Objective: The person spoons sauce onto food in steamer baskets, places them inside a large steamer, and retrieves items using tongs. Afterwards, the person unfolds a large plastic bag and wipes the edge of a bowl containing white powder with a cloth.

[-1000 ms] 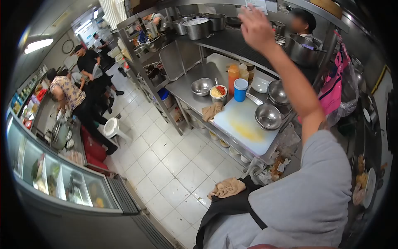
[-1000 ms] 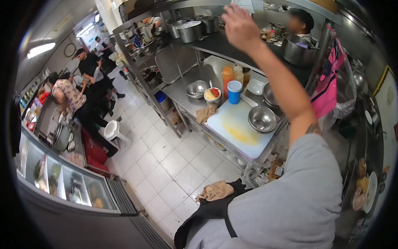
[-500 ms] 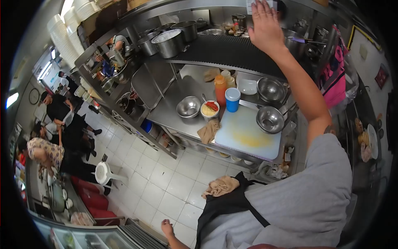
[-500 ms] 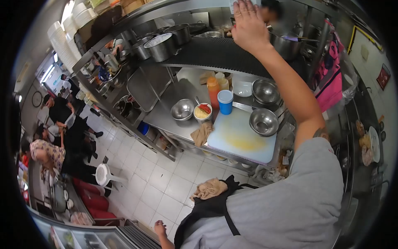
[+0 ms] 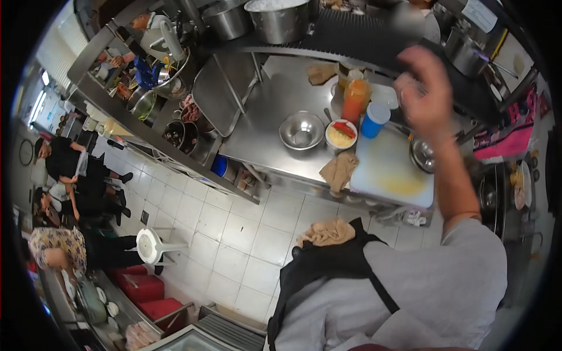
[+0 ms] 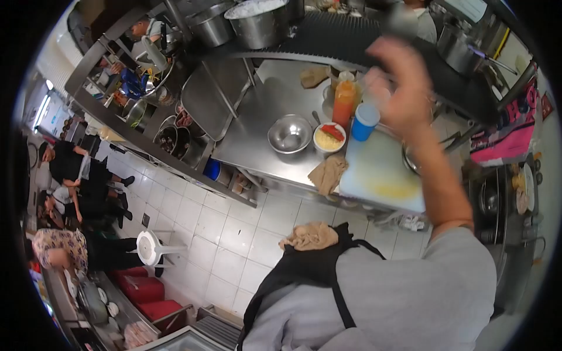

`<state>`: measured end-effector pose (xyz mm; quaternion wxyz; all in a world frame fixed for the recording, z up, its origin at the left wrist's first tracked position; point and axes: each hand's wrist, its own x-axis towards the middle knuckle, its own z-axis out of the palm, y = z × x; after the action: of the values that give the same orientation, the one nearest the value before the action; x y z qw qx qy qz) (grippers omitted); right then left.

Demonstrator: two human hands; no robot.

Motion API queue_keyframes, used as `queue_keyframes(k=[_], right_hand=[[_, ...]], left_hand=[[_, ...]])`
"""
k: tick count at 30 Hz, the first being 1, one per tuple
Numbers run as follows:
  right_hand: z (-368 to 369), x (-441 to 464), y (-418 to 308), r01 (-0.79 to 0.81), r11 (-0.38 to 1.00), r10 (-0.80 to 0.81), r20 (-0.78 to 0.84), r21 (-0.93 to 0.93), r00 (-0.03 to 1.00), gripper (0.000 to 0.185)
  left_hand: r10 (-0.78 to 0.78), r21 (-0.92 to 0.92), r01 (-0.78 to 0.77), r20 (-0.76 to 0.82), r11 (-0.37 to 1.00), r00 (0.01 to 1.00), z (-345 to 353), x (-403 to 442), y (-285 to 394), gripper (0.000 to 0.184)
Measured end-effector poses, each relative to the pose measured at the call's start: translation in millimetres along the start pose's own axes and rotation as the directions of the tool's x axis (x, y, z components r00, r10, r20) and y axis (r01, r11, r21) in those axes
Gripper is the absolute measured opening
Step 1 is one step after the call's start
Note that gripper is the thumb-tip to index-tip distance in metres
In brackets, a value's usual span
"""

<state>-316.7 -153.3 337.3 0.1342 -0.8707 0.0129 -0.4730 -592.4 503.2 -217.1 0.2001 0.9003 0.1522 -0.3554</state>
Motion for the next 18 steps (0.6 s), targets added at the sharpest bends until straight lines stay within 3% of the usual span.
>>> queue_keyframes(k=[1, 2, 3, 4, 5, 6, 7, 9, 12, 13, 15, 17, 18], right_hand=[[43.1, -48.0, -11.6, -0.342, 0.895, 0.259, 0.289, 0.288, 0.922, 0.048], [71.5, -88.6, -31.2, -0.440, 0.891, 0.325, 0.519, 0.113, 0.790, 0.038], [119.0, -143.9, -13.8, -0.414, 0.906, 0.331, 0.759, -0.089, 0.561, 0.037], [148.3, -189.0, -8.6, -0.323, 0.942, 0.165, 0.711, 0.092, 0.684, 0.034], [168.6, -219.0, -6.6, -0.304, 0.946, 0.290, 0.703, -0.109, 0.649, 0.036], [185.0, -236.2, -4.2, -0.276, 0.911, 0.413, 0.671, -0.307, 0.616, 0.039], [196.6, -253.1, 2.6, -0.242, 0.891, 0.439, 0.591, -0.385, 0.677, 0.039], [220.4, -270.9, 17.3, -0.184, 0.819, 0.455, 0.420, -0.543, 0.785, 0.038], [247.5, -297.2, 25.3, -0.148, 0.826, 0.472, 0.524, -0.544, 0.709, 0.033], [254.1, -301.8, 26.2, -0.154, 0.863, 0.448, 0.587, -0.481, 0.674, 0.031], [259.8, -305.7, 28.8, -0.190, 0.905, 0.413, 0.678, -0.380, 0.609, 0.026], [263.9, -302.7, 27.7, -0.328, 0.932, 0.333, 0.730, -0.157, 0.597, 0.028], [266.8, -304.1, 23.9, -0.365, 0.925, 0.328, 0.702, -0.104, 0.632, 0.027]], left_hand=[[0.048, 0.090, -0.046, -0.025, 0.995, 0.999, -24.6, 19.0, -12.7, 0.033], [0.129, 0.218, -0.112, -0.063, 0.969, 0.990, -49.8, 41.9, -20.0, 0.034], [0.220, 0.345, -0.175, -0.094, 0.922, 0.971, -77.6, 63.8, -18.1, 0.035], [0.337, 0.497, -0.234, -0.128, 0.836, 0.933, -103.3, 86.1, -18.2, 0.035], [0.124, -0.093, -0.160, -0.305, 0.983, 0.944, -155.1, 96.6, 37.0, 0.037], [0.179, -0.175, -0.223, -0.238, 0.959, 0.955, -200.5, 114.0, 99.3, 0.040], [0.205, -0.309, -0.268, -0.221, 0.913, 0.953, -232.1, 125.7, 160.0, 0.038], [0.395, -0.405, -0.446, -0.206, 0.798, 0.895, -285.2, 142.8, 287.9, 0.041], [0.622, -0.544, -0.585, -0.140, 0.602, 0.770, -315.4, 153.5, 456.5, 0.044], [0.671, -0.582, -0.581, -0.080, 0.569, 0.737, -313.2, 160.7, 503.2, 0.051], [0.606, -0.576, -0.500, -0.011, 0.647, 0.796, -308.1, 143.9, 598.3, 0.061], [0.524, -0.467, -0.436, 0.071, 0.769, 0.849, -285.5, 158.3, 659.4, 0.067], [0.606, -0.296, -0.583, -0.016, 0.757, 0.795, -244.9, 231.0, 667.1, 0.067]])
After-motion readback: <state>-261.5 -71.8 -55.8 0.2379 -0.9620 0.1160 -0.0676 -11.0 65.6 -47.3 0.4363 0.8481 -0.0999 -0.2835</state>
